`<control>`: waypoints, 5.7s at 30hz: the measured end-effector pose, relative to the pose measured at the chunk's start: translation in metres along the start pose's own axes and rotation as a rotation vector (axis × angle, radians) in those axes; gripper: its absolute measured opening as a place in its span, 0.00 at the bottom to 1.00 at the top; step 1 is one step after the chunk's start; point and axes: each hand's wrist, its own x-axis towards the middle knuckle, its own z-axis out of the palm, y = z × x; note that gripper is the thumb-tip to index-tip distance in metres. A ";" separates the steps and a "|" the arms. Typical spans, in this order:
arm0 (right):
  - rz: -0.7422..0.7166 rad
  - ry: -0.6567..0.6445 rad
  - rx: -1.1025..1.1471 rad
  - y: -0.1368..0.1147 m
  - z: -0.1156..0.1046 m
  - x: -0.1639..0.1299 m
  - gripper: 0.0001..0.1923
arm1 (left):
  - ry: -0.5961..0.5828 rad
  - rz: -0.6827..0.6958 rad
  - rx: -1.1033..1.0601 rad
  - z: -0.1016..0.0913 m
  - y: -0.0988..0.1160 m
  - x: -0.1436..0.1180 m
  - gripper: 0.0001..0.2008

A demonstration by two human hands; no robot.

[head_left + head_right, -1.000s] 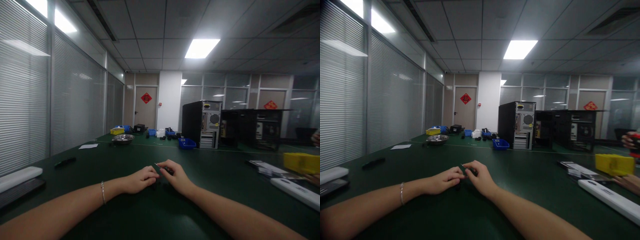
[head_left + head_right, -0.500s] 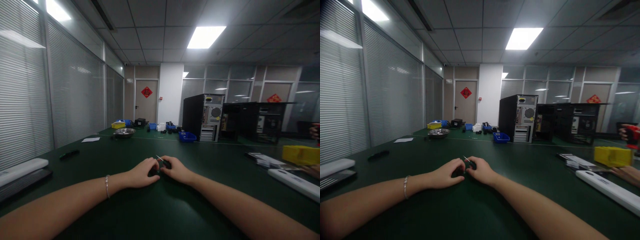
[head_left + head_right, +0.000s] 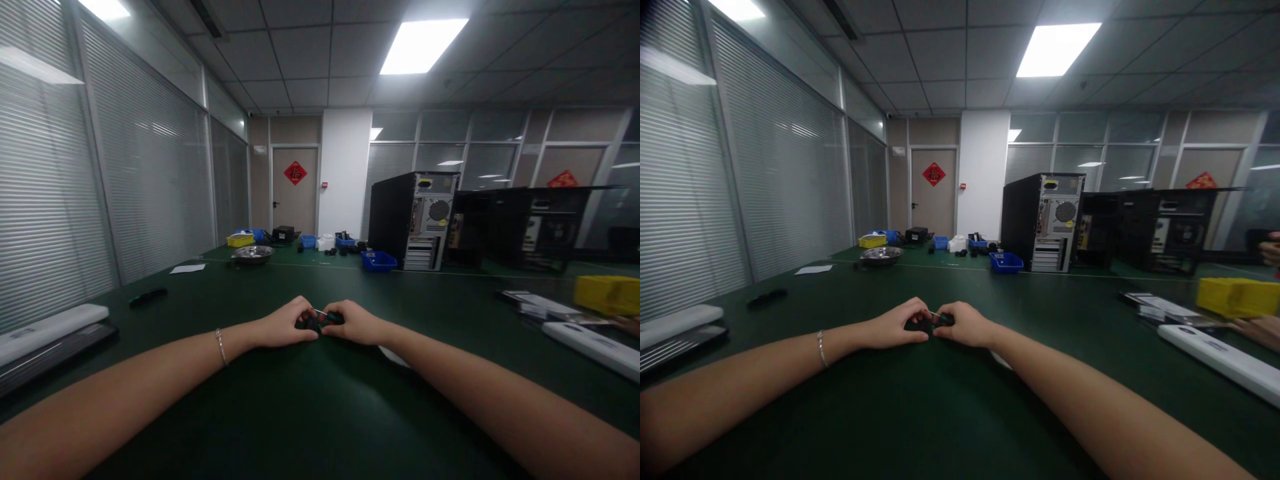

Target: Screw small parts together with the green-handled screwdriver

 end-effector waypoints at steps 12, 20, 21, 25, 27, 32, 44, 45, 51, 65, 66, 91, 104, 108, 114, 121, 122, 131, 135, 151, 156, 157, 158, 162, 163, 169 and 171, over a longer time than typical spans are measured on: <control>-0.081 0.415 0.134 -0.008 0.010 -0.014 0.12 | 0.054 -0.048 -0.622 0.005 -0.007 0.008 0.26; -0.138 0.475 0.121 -0.017 0.019 -0.015 0.11 | 0.027 -0.011 -0.732 0.015 0.004 0.005 0.26; -0.142 0.478 0.123 -0.017 0.019 -0.016 0.11 | 0.040 -0.009 -0.729 0.015 0.005 0.005 0.25; -0.147 0.482 0.133 -0.019 0.018 -0.019 0.10 | 0.082 -0.003 -0.711 0.016 0.006 0.005 0.24; -0.160 0.471 0.135 -0.020 0.017 -0.020 0.10 | 0.086 0.011 -0.695 0.017 0.004 0.005 0.24; -0.164 0.493 0.110 -0.022 0.017 -0.021 0.10 | 0.121 0.015 -0.664 0.019 -0.001 0.007 0.23; -0.158 0.480 -0.016 -0.023 0.015 -0.026 0.11 | 0.097 0.005 -0.640 0.016 0.011 0.003 0.23; -0.162 0.478 -0.024 -0.023 0.015 -0.026 0.10 | 0.094 0.006 -0.650 0.017 0.013 0.003 0.21; -0.182 0.464 -0.071 -0.025 0.016 -0.027 0.10 | 0.125 0.034 -0.655 0.021 0.017 0.004 0.15; -0.161 0.443 -0.041 -0.021 0.012 -0.030 0.16 | 0.972 -0.187 -0.659 -0.047 -0.076 0.023 0.07; -0.169 0.433 -0.045 -0.022 0.012 -0.030 0.15 | 1.035 -0.214 -0.654 -0.056 -0.086 0.020 0.06; -0.093 0.522 0.084 -0.009 0.013 -0.020 0.16 | 0.236 -0.052 -0.650 0.012 -0.010 0.015 0.15; -0.126 0.463 0.013 -0.008 0.015 -0.020 0.20 | 0.294 -0.001 -0.644 0.010 -0.008 0.010 0.14; -0.128 0.493 -0.020 -0.005 0.017 -0.019 0.21 | 0.314 0.010 -0.559 0.009 -0.009 0.010 0.15; -0.143 0.500 -0.041 -0.005 0.017 -0.020 0.21 | 0.304 0.054 -0.464 0.007 -0.008 0.009 0.14; -0.174 0.482 -0.004 -0.007 0.014 -0.022 0.20 | 0.271 0.080 -0.504 0.006 -0.004 0.007 0.14; -0.176 0.480 0.001 -0.007 0.014 -0.022 0.20 | 0.270 0.078 -0.513 0.006 -0.004 0.007 0.14; -0.202 0.445 0.065 -0.010 0.012 -0.022 0.19 | 0.277 0.077 -0.457 0.005 0.002 0.003 0.14; -0.213 0.453 0.070 -0.009 0.011 -0.023 0.19 | 0.277 0.075 -0.478 0.004 0.004 0.003 0.14; -0.210 0.445 0.141 -0.014 0.009 -0.022 0.16 | 0.268 0.012 -0.774 0.008 0.006 0.008 0.14; -0.182 0.420 0.113 -0.015 0.007 -0.023 0.17 | 0.312 -0.058 -0.918 0.010 -0.001 0.011 0.14; -0.182 0.408 0.106 -0.015 0.007 -0.023 0.17 | 0.308 -0.070 -0.941 0.010 -0.003 0.012 0.13; -0.184 0.398 0.098 -0.014 0.007 -0.024 0.17 | 0.301 -0.079 -0.965 0.010 -0.005 0.012 0.13; -0.179 0.349 0.077 -0.007 0.008 -0.024 0.17 | 0.256 -0.138 -1.038 0.010 -0.004 0.014 0.12; -0.177 0.333 0.075 -0.005 0.008 -0.024 0.17 | 0.232 -0.154 -1.042 0.011 -0.002 0.014 0.12; -0.187 0.294 0.025 0.002 0.011 -0.025 0.18 | 0.193 -0.145 -0.780 0.019 0.002 0.017 0.19; -0.190 0.297 0.015 0.003 0.012 -0.024 0.18 | 0.236 -0.136 -0.653 0.018 -0.004 0.018 0.21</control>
